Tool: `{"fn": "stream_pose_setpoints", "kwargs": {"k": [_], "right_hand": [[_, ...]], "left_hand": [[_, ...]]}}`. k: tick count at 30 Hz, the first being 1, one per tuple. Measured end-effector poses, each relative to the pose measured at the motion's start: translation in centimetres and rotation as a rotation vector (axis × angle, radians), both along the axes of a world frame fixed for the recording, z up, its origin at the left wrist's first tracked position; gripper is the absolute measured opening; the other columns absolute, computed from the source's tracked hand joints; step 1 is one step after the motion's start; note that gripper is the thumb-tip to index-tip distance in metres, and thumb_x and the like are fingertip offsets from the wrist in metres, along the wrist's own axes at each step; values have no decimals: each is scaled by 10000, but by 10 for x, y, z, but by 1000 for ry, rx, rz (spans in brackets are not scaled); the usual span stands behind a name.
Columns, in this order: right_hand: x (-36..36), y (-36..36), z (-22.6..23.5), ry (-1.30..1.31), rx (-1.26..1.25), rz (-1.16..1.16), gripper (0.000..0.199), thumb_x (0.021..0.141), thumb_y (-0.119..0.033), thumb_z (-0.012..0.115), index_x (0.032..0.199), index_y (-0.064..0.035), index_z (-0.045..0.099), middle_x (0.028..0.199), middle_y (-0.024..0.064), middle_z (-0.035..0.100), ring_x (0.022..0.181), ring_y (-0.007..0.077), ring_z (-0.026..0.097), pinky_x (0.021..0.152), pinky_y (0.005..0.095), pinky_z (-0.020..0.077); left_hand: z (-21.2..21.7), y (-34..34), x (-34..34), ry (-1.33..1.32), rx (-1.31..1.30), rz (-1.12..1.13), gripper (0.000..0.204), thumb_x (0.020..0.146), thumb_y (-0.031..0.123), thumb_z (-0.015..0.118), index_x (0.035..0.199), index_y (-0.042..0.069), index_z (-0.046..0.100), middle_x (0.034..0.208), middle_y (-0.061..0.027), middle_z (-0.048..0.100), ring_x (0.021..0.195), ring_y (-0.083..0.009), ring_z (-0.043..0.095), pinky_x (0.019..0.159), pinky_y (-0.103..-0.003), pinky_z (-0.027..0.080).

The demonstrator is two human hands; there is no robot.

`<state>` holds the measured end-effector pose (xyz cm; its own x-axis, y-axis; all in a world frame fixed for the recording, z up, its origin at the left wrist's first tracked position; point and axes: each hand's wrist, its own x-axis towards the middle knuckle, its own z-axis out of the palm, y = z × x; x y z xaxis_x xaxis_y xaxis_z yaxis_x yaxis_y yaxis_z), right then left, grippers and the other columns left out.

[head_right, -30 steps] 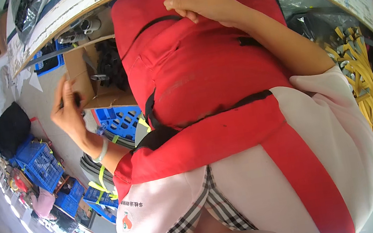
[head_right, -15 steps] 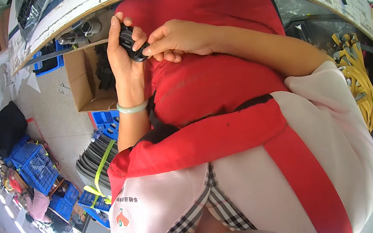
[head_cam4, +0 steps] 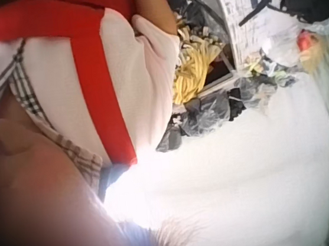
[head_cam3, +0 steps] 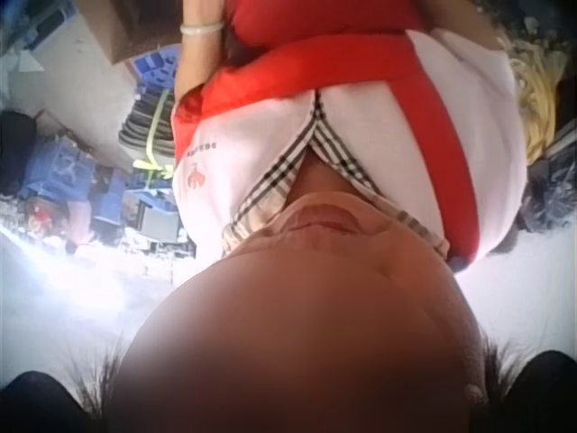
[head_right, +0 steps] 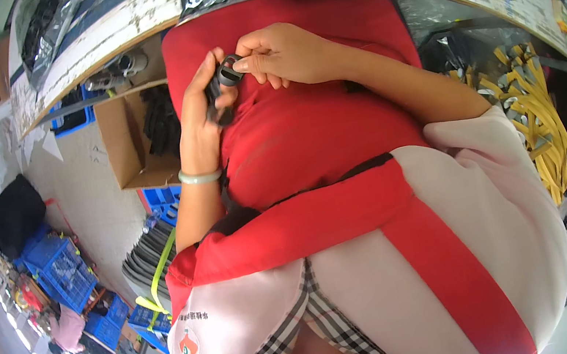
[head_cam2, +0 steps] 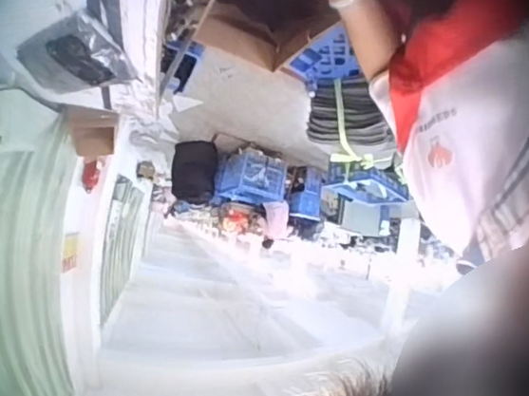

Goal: Assembling plastic buckles by threading black fabric straps through them at a workbench.

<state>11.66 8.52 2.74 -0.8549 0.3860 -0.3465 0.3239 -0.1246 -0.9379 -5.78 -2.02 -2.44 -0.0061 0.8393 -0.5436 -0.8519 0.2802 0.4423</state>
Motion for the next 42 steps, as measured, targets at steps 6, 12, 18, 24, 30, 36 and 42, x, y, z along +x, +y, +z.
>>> {"fn": "stream_pose_setpoints", "kwargs": {"k": [6, 12, 18, 24, 30, 36, 42], "right_hand": [[22, 6, -26, 246, 620, 17, 193, 877, -142, 603, 1029, -33, 650, 889, 99, 664, 804, 232, 644, 724, 322, 507], [36, 12, -15, 163, 717, -23, 208, 896, -207, 594, 1039, -74, 662, 1007, 103, 674, 941, 273, 637, 835, 338, 501], [100, 110, -2, -47, 1150, -490, 186, 911, -163, 570, 1035, -54, 655, 995, 83, 656, 912, 256, 635, 819, 324, 497], [164, 176, 5, -373, 1664, -511, 85, 715, -123, 688, 789, -82, 682, 911, 107, 582, 896, 313, 562, 807, 420, 451], [108, 100, 45, -29, 1299, -500, 185, 926, -164, 578, 1061, -49, 627, 841, 57, 648, 765, 160, 631, 700, 280, 508], [33, 12, 41, 43, 182, -177, 190, 923, -167, 594, 1054, -30, 606, 700, 5, 589, 569, 53, 555, 510, 199, 451], [20, 9, 9, 10, -33, -158, 203, 928, -198, 595, 1014, -15, 612, 698, 6, 595, 546, 61, 551, 500, 200, 447]], "left_hand": [[16, -8, 17, 114, 39, -369, 355, 967, 302, 527, 1027, -40, 600, 757, -97, 604, 470, -124, 478, 334, -194, 258], [6, -23, 20, 183, 106, -242, 229, 934, 191, 586, 979, -33, 603, 750, -99, 606, 539, -133, 516, 420, -227, 373], [25, -53, 31, 607, 140, -37, 183, 932, 158, 599, 955, -23, 602, 686, -92, 588, 554, -138, 538, 491, -247, 423], [31, -63, 42, 878, 151, 51, 82, 917, 25, 585, 921, -37, 639, 656, -39, 547, 503, -76, 487, 450, -205, 342], [43, -40, 40, 775, 1, 21, 97, 904, 63, 626, 922, -30, 647, 675, -18, 576, 479, -56, 466, 433, -200, 319], [44, -12, 50, 795, 220, 62, 72, 883, 20, 643, 908, -47, 647, 734, -18, 552, 495, -61, 477, 440, -209, 349], [41, -15, 45, 708, 112, 10, 99, 900, 65, 636, 927, -29, 656, 628, -3, 554, 471, -60, 477, 427, -201, 339]]}}
